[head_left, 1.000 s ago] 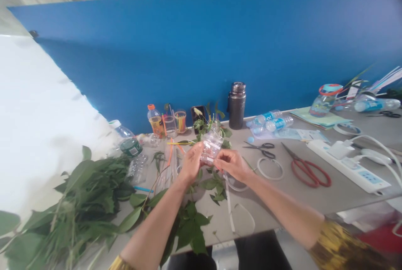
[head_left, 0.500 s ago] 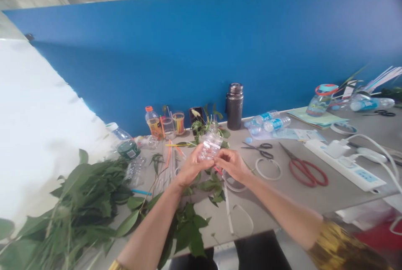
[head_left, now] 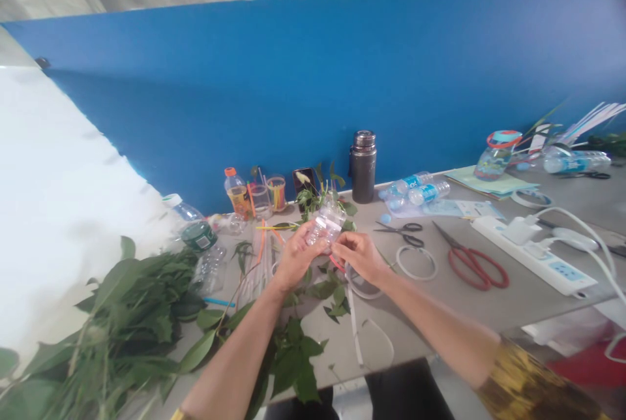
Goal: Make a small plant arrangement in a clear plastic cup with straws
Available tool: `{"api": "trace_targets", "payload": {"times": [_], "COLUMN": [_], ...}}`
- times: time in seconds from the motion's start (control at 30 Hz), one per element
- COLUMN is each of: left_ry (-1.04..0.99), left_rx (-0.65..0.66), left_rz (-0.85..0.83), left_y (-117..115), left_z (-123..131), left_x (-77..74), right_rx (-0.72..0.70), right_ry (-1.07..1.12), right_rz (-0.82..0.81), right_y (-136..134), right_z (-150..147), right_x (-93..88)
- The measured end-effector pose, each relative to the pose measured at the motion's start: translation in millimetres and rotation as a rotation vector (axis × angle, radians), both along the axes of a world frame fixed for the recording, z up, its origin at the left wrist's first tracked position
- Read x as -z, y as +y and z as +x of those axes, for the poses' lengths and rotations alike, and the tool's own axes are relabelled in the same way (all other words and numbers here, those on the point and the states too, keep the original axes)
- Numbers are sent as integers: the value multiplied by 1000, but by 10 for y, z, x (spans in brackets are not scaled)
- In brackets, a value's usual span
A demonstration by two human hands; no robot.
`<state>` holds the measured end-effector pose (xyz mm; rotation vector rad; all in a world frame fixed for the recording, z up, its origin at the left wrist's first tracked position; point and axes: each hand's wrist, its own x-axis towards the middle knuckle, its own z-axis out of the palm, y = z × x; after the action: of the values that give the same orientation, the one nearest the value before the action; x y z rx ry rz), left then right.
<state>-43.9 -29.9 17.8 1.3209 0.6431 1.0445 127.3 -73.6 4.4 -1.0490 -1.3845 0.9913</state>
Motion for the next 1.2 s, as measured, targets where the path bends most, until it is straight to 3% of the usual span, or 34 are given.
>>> {"api": "trace_targets", "payload": {"times": [0.53, 0.83, 1.03, 1.2], "left_ry": [-2, -97, -93, -100], "left_rx": [-45, -30, -21, 1], "left_rz": [-17, -6, 6, 6], "left_y": [51, 67, 83, 87], "left_z": [-37, -39, -45, -50], "left_x": [10, 56, 56, 52], "right_rx": [-38, -54, -61, -84], "right_ry": [81, 139, 41, 68], "right_rz": [-150, -152, -100, -78], "right_y": [26, 93, 134, 108], "right_z": [-15, 6, 46, 38], "right_x": [-9, 111, 185, 157]}}
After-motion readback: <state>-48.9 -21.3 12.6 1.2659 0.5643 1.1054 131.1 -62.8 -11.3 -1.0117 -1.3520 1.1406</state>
